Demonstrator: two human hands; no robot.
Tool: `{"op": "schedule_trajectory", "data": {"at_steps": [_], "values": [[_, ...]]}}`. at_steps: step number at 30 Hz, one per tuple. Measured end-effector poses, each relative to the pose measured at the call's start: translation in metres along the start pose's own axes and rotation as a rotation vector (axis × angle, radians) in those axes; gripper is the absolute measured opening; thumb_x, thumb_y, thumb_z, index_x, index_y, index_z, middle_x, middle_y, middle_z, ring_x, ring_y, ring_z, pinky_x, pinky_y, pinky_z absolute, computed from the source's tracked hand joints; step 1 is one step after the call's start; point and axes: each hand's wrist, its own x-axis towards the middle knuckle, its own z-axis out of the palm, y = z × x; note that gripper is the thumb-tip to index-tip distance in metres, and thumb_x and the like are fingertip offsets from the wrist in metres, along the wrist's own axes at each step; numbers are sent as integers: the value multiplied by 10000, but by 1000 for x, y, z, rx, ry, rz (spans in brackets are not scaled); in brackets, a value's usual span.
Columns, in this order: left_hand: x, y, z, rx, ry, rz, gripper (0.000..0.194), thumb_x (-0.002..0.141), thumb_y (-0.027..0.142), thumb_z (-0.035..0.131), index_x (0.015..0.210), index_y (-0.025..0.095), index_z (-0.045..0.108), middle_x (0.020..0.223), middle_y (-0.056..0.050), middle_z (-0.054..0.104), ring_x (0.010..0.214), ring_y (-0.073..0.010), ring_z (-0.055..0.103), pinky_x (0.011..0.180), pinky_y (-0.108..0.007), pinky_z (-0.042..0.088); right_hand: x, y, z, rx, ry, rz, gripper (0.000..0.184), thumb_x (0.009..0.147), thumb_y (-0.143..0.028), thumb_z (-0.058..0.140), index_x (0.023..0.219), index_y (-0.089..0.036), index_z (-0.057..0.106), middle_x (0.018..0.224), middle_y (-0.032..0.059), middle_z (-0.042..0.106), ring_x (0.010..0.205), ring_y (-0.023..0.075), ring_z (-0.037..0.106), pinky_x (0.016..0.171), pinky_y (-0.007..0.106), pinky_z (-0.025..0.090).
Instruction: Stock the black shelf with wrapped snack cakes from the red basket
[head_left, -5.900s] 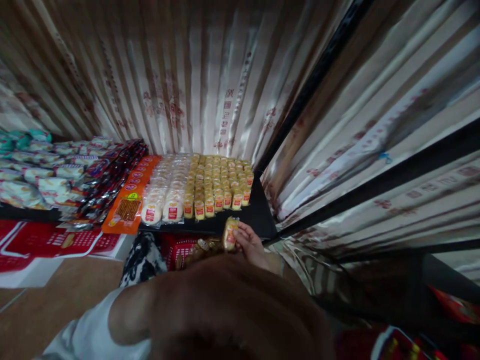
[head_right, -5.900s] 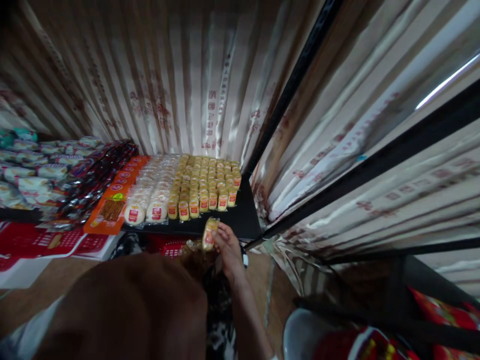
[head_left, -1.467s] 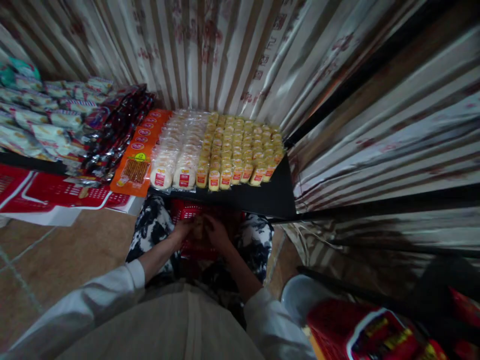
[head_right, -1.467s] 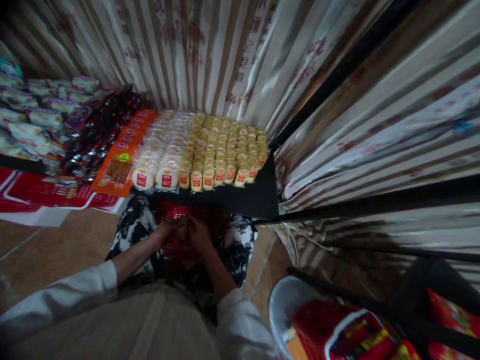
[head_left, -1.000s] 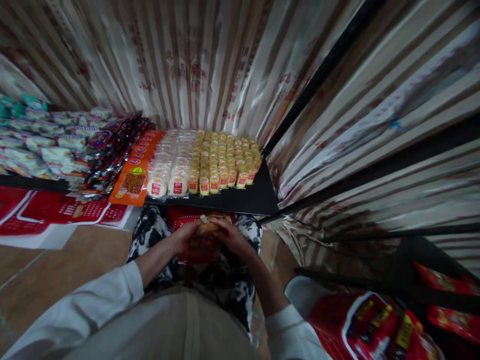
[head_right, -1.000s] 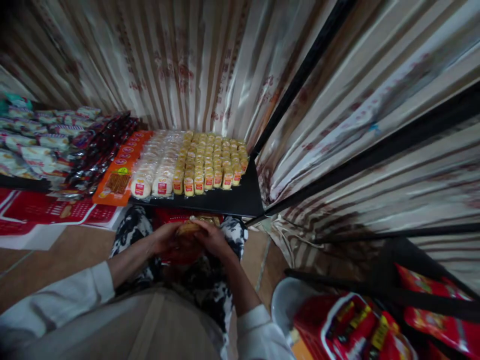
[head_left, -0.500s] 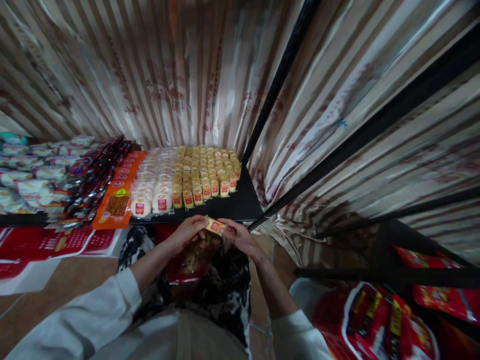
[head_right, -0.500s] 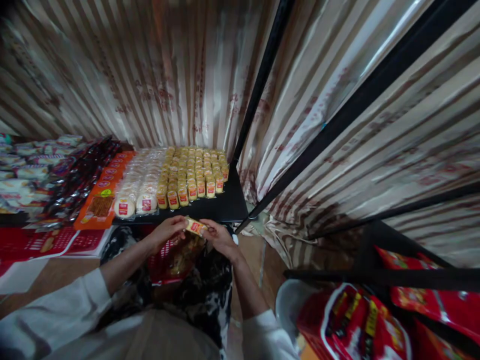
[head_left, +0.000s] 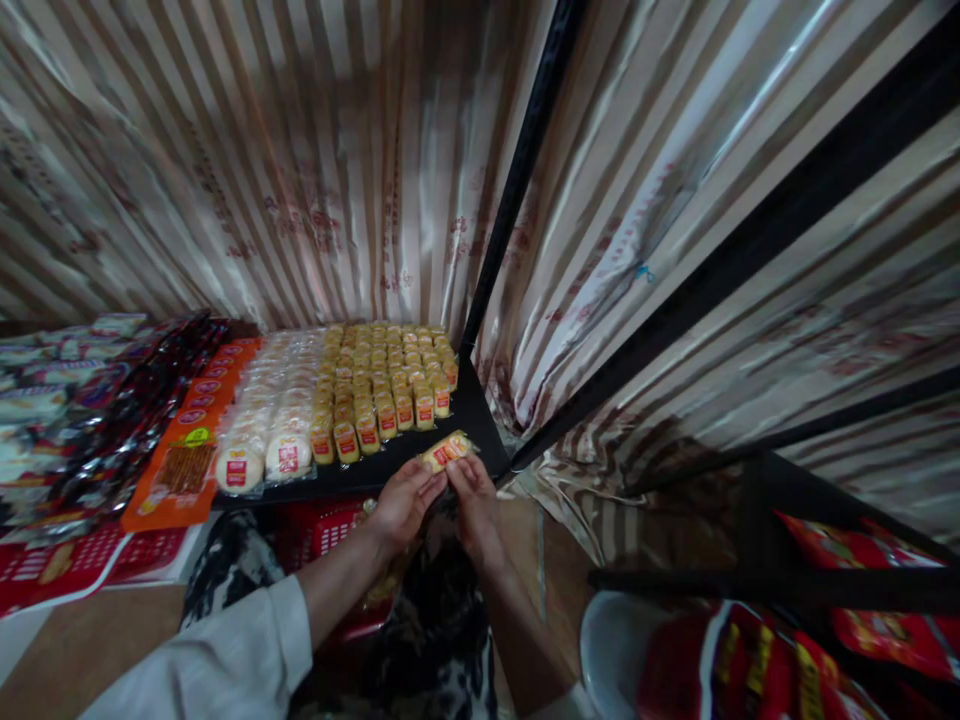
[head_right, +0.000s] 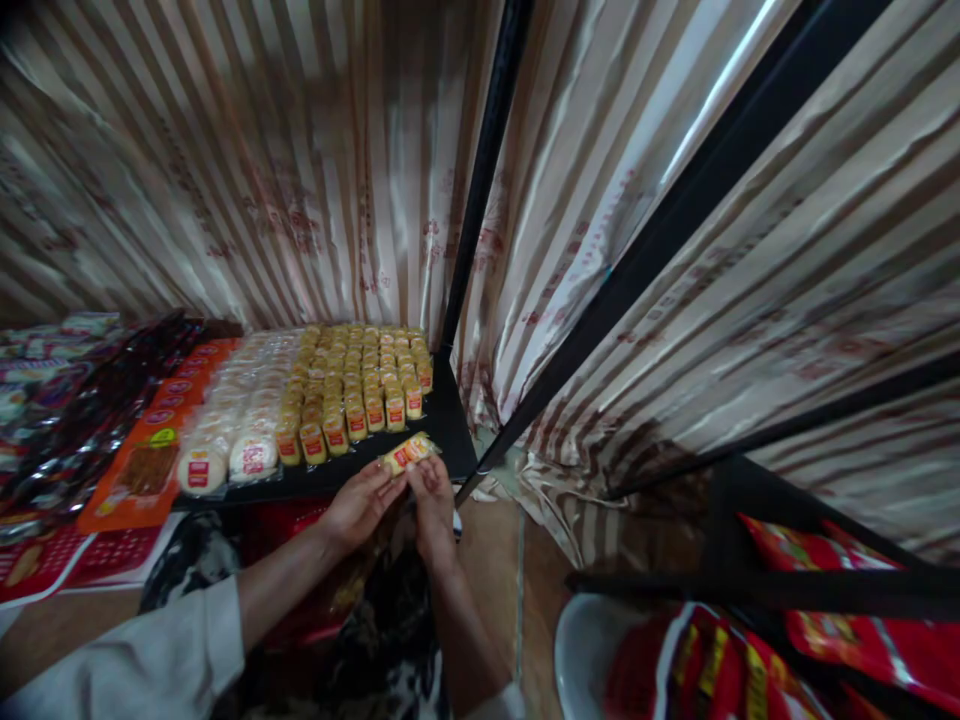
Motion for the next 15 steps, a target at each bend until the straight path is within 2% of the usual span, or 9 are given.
{"op": "schedule_trajectory", "data": {"at_steps": [3,5,7,9,12,15], "values": [[13,-3,10,109,12,-24,79,814,84,571,869,139,582,859,-49,675,721,-114,665,715,-223,535,16,2,-7,-82,59,-43,371,657,-350,684,975,-219,547,908,32,642,823,165,621,782,302,504],[19,-2,17,227,69,-42,90,794,105,598,875,141,581,849,-49,666,665,-115,658,630,-210,517,34,0,-13,-148,93,-83,388,655,-353,669,994,-207,549,908,38,643,838,168,615,799,307,496],[26,-1,24,318,129,-36,119,777,108,605,890,137,579,878,-60,662,615,-105,644,559,-191,483,56,-5,-18,-212,133,-147,413,658,-356,647,1022,-188,550,919,49,646,854,172,611,826,322,486],[33,-2,32,349,125,-12,139,788,114,571,926,130,580,961,-89,657,615,-105,639,543,-193,473,79,-9,-21,-274,136,-211,439,669,-350,625,1062,-169,549,963,68,647,879,178,610,852,339,479],[46,-4,43,303,45,17,176,819,144,513,975,129,593,1148,-129,607,792,-156,656,638,-234,512,112,-13,-23,-355,93,-260,466,684,-335,601,1109,-148,555,1035,94,643,927,188,606,887,361,466],[60,-6,54,225,-4,20,217,835,182,488,1012,155,612,1314,-107,509,1077,-216,576,809,-293,512,139,-13,-22,-404,113,-267,502,698,-322,569,1159,-124,547,1061,111,641,933,197,607,877,368,469]]}}
